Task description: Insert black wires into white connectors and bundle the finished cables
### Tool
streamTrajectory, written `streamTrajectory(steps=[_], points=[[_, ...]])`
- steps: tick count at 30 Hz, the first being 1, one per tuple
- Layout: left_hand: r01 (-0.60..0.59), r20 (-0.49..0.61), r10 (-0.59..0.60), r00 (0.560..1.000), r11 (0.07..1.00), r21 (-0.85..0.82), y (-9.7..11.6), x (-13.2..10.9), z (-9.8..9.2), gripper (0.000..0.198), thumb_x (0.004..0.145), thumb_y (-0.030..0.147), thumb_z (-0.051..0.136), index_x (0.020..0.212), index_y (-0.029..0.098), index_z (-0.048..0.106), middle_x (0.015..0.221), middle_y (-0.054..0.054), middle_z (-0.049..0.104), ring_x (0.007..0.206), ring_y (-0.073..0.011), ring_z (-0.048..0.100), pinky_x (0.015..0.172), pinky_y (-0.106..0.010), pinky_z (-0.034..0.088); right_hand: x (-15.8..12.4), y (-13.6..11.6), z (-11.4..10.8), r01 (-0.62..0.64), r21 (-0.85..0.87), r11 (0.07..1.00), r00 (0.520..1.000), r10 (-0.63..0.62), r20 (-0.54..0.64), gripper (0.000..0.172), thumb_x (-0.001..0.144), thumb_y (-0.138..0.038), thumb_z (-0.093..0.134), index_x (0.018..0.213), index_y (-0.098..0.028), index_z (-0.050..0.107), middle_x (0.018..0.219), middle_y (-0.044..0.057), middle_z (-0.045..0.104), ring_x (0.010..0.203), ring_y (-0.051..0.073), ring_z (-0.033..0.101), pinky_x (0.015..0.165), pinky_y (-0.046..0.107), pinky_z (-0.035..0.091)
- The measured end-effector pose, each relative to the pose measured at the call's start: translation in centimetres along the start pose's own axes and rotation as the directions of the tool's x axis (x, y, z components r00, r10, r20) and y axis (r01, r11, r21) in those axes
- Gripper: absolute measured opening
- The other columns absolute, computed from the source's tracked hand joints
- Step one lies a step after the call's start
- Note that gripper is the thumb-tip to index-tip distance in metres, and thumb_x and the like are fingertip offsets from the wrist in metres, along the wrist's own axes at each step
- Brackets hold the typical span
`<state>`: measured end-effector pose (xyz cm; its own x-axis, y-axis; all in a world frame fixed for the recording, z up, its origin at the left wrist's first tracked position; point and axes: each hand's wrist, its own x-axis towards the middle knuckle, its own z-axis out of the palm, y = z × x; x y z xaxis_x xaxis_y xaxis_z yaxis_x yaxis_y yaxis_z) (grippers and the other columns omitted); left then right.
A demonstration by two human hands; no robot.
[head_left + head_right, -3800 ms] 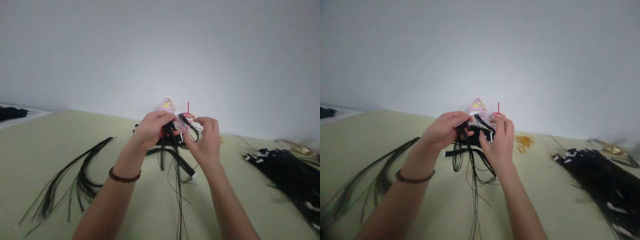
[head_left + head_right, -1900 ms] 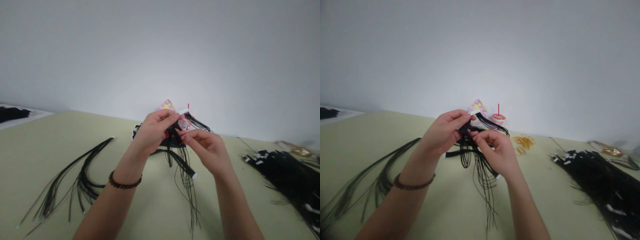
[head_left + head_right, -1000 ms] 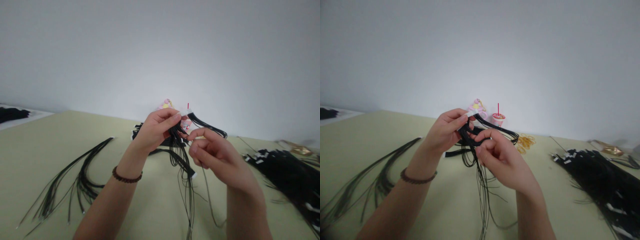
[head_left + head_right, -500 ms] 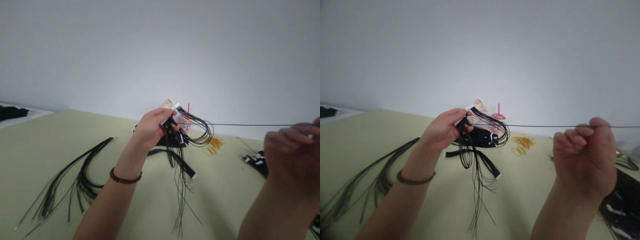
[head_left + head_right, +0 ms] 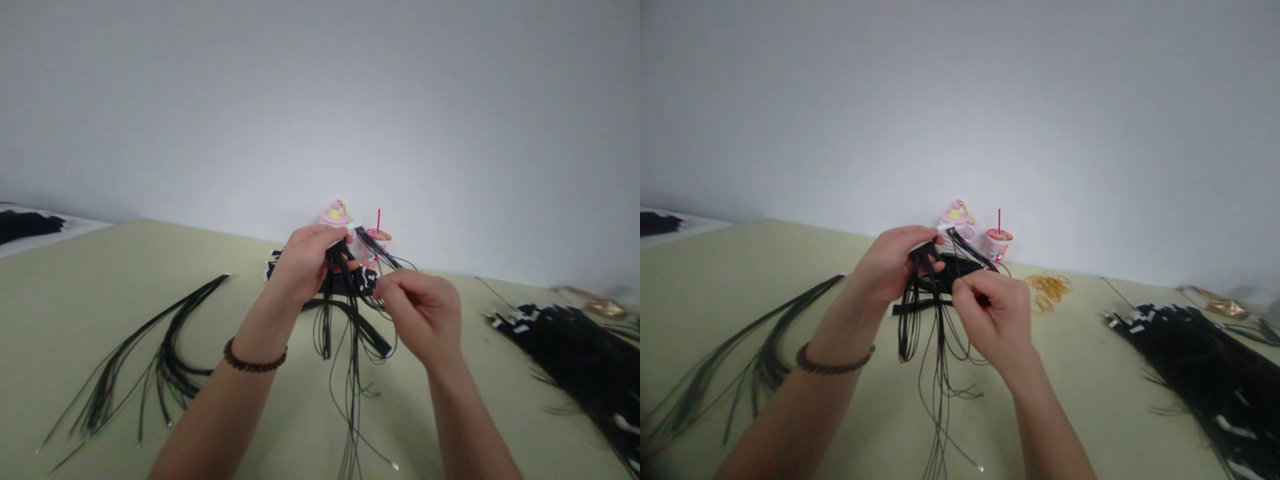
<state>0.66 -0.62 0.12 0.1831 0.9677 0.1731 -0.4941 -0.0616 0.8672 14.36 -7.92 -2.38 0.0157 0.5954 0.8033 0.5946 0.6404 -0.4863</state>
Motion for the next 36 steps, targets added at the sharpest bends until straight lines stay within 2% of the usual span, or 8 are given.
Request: streamTrajectory(steps=[2,4,9,13,22,28,33,36], points=[[0.007,-0.004,-0.007,1.0,1.0,0.006,0.0,0.0,0.1,0.021,0.079,0.01,0.061,0.058,0.01,0.062,0.057,-0.002,0.058,0.045,-0.0075,0.054,0.042,-0.018,0.05,0.1,0.1,0.4,0.054,-0.065,0.996,0.997,-0.05,0.065,0.027,0.08,-0.014,0.054,0.053,-0.016,0.06,0.047,-0.004,0.05,0.044,0.006,0.043,0.044,0.021,0.031],[0.024,-0.002,-0.024,1.0,1.0,0.019,0.2,-0.1,0.2,0.023,0.08,0.01,0.059,0.057,0.01,0.061,0.056,-0.001,0.057,0.044,-0.0072,0.054,0.042,-0.018,0.049,0.1,0.4,0.6,0.058,-0.069,0.996,0.995,-0.053,0.084,0.029,0.081,-0.015,0.053,0.053,-0.016,0.058,0.047,-0.004,0.049,0.044,0.006,0.043,0.045,0.02,0.031],[0.058,-0.003,-0.058,0.998,0.996,0.061,0.4,-0.3,0.3,0.024,0.082,0.009,0.055,0.058,0.011,0.059,0.053,0.0,0.056,0.041,-0.0069,0.053,0.041,-0.018,0.049,0.2,1.2,0.9,0.035,-0.059,0.998,0.997,-0.03,0.073,0.029,0.082,-0.016,0.053,0.054,-0.014,0.059,0.046,-0.004,0.045,0.045,0.006,0.04,0.044,0.02,0.029],[0.037,-0.02,-0.036,0.999,0.997,0.073,0.4,-0.3,0.3,0.021,0.08,0.011,0.057,0.059,0.011,0.06,0.056,0.0,0.058,0.041,-0.0072,0.054,0.041,-0.019,0.05,0.3,1.4,1.0,0.028,-0.054,0.998,0.997,-0.024,0.078,0.028,0.081,-0.015,0.052,0.054,-0.014,0.06,0.047,-0.004,0.045,0.045,0.005,0.039,0.045,0.02,0.028],[0.004,-0.029,-0.003,1.0,0.999,0.033,0.3,-0.3,0.2,0.021,0.077,0.012,0.061,0.057,0.01,0.06,0.056,-0.001,0.057,0.046,-0.0066,0.053,0.043,-0.018,0.05,0.5,1.9,0.9,0.0,-0.063,0.998,0.996,0.006,0.087,0.029,0.082,-0.016,0.051,0.054,-0.014,0.059,0.046,-0.005,0.043,0.045,0.005,0.039,0.045,0.02,0.028],[0.022,-0.027,-0.021,0.999,0.999,0.026,0.4,-0.3,0.2,0.022,0.078,0.011,0.061,0.056,0.01,0.061,0.055,-0.001,0.056,0.043,-0.0071,0.054,0.042,-0.018,0.05,0.5,2.1,1.1,-0.021,-0.051,0.998,0.997,0.025,0.078,0.028,0.082,-0.016,0.051,0.055,-0.014,0.059,0.046,-0.006,0.04,0.044,0.005,0.036,0.045,0.02,0.028],[0.044,0.045,-0.049,0.998,0.994,0.1,0.5,-0.3,0.0,0.022,0.079,0.012,0.058,0.057,0.011,0.061,0.054,-0.001,0.057,0.042,-0.0079,0.056,0.042,-0.019,0.05,0.5,2.1,1.3,0.008,-0.071,0.997,0.997,-0.002,0.08,0.027,0.082,-0.017,0.052,0.056,-0.015,0.056,0.048,-0.005,0.043,0.045,0.005,0.038,0.045,0.019,0.027],[0.047,0.157,-0.076,0.985,0.982,0.181,0.1,-0.6,0.0,0.019,0.078,0.014,0.059,0.059,0.012,0.062,0.054,-0.001,0.059,0.042,-0.0084,0.057,0.042,-0.018,0.048,0.5,2.2,1.3,0.014,-0.121,0.992,0.998,-0.007,0.06,0.027,0.086,-0.019,0.051,0.06,-0.015,0.054,0.048,-0.006,0.043,0.043,0.004,0.038,0.045,0.019,0.026]])
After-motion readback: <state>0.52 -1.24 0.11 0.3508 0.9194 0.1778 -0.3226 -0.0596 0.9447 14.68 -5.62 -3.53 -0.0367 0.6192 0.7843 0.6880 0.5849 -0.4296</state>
